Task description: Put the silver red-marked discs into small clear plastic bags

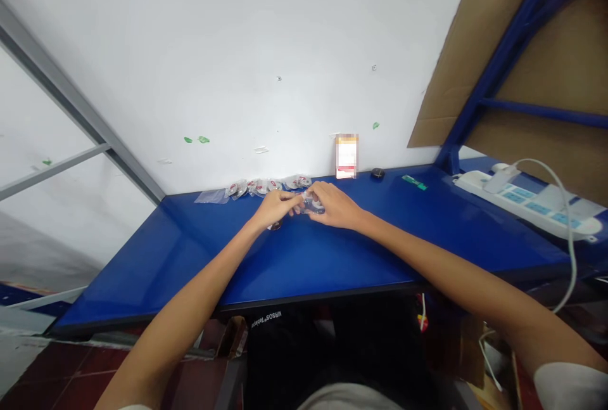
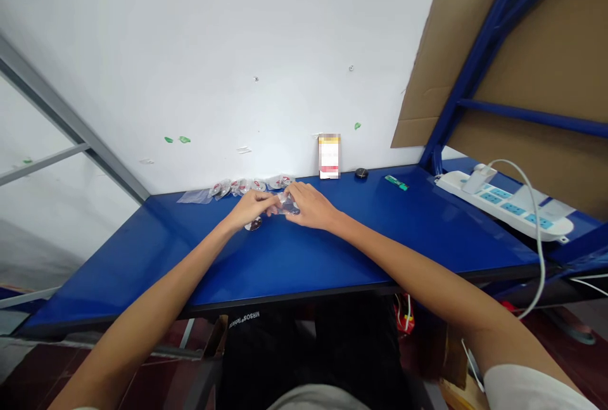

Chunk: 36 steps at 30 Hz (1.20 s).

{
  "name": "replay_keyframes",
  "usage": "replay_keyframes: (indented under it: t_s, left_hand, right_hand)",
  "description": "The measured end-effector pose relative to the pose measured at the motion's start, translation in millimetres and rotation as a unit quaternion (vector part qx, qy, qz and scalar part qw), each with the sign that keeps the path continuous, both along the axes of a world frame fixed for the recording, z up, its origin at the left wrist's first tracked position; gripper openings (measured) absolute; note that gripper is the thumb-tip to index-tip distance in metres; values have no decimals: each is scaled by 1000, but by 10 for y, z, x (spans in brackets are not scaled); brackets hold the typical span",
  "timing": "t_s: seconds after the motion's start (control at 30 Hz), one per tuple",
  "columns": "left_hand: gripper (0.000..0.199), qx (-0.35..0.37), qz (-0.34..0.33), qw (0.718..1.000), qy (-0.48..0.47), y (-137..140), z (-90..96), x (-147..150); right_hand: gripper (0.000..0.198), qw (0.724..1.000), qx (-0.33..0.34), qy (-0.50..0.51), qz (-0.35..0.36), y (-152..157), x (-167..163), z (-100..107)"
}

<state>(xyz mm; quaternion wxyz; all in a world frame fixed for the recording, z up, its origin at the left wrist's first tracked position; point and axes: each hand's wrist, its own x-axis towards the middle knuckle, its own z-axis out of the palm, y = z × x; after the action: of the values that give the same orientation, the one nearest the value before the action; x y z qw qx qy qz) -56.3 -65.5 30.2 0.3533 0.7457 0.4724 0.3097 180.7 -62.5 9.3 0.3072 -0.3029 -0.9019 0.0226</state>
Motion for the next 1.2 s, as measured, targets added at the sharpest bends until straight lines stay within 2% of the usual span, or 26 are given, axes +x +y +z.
replay_keyframes:
  t_s: [0.07, 0.17, 0.27, 0.37, 0.5, 0.67, 0.77, 0.9, 1.0, 1.2]
  left_hand:
    - [45, 35, 6, 999, 39, 46, 88, -152]
    - [34, 98, 2, 982, 158, 100, 237, -450]
    - [29, 61, -58, 970, 230, 120, 349, -697]
    - [28, -6, -114, 964, 241, 134, 362, -792]
    - [14, -41, -148, 966, 207, 186, 287, -773]
    - [24, -26, -142, 977, 160, 190, 283, -742]
    - [32, -29, -149, 984, 90, 118, 332, -681]
    - [41, -16, -90, 996, -26, 31, 338, -498]
    - [40, 4, -56, 996, -62, -8, 274, -323]
    - [42, 4, -30, 997, -69, -135, 174, -13]
  right_hand:
    - [34, 1000, 4, -8, -17, 16, 29, 17]
    - [34, 999, 12, -19, -40, 59, 86, 38]
    - [34, 998, 4, -29, -57, 99, 141, 52]
    - [35, 997, -12, -38, -70, 122, 173, 55]
    - [36, 996, -20, -37, -77, 142, 180, 36]
    - [36, 996, -9, -45, -73, 172, 177, 0]
    - [36, 996, 9, -48, -68, 195, 181, -30]
    - [40, 995, 32, -58, -73, 201, 164, -70]
    - [42, 996, 30, -50, -69, 164, 125, -77]
    - [38, 998, -50, 15, -33, 21, 20, -31]
